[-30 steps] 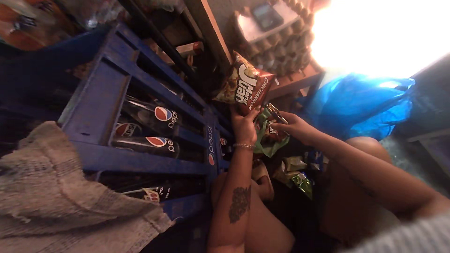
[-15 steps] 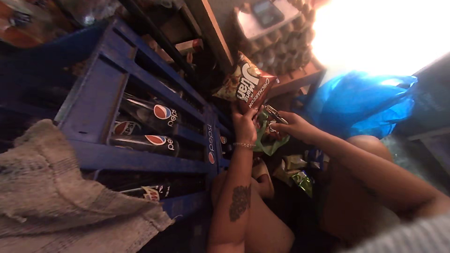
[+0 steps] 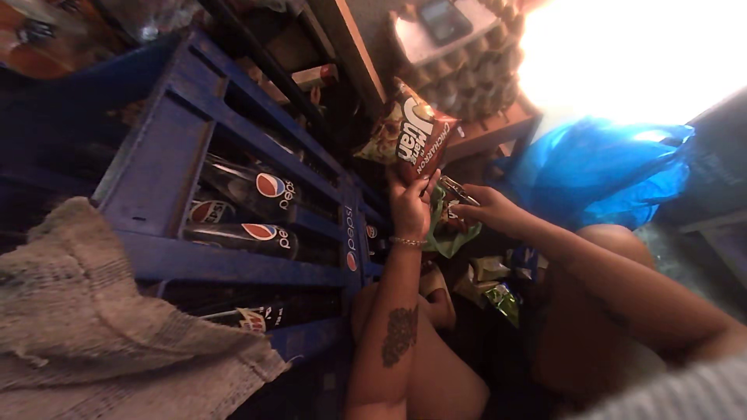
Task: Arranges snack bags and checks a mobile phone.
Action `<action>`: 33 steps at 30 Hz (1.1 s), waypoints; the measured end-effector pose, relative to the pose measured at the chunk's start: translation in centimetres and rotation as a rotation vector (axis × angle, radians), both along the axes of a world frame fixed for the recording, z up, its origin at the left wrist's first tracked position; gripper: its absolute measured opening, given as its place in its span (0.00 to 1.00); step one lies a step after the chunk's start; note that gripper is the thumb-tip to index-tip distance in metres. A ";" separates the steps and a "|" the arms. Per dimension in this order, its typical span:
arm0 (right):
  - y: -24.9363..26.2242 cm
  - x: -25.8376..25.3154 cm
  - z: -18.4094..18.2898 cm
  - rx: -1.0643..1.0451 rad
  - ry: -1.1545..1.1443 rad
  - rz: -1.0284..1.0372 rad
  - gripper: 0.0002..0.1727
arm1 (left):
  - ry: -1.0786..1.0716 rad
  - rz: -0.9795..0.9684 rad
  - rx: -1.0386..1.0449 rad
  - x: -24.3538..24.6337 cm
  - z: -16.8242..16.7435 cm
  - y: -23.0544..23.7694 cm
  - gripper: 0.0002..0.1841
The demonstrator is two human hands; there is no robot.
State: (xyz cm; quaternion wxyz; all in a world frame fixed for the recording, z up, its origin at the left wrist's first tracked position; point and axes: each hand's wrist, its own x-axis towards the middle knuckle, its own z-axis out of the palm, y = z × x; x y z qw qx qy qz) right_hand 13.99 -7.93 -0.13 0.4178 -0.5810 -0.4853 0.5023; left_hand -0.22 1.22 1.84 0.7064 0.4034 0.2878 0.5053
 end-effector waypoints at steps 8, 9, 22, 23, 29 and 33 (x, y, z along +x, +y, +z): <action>-0.1 -0.1 0.3 -0.016 0.032 -0.009 0.15 | 0.082 -0.020 0.065 -0.1 -0.8 0.1 0.40; -0.1 -0.1 0.2 -0.017 0.038 -0.011 0.15 | 0.083 -0.023 0.061 -0.1 -0.9 0.1 0.42; 0.0 0.0 0.1 -0.053 -0.009 0.009 0.15 | 0.084 -0.042 0.063 0.0 -0.8 0.0 0.46; 0.0 0.0 0.1 -0.053 -0.009 0.007 0.15 | 0.087 -0.042 0.061 0.0 -0.8 -0.1 0.46; 0.0 -0.1 0.2 -0.060 0.009 -0.006 0.16 | 0.094 -0.060 0.070 0.1 -0.8 -0.3 0.46; -0.1 0.0 -0.1 -0.043 -0.028 0.013 0.16 | 0.091 -0.059 0.072 0.1 -0.8 -0.5 0.45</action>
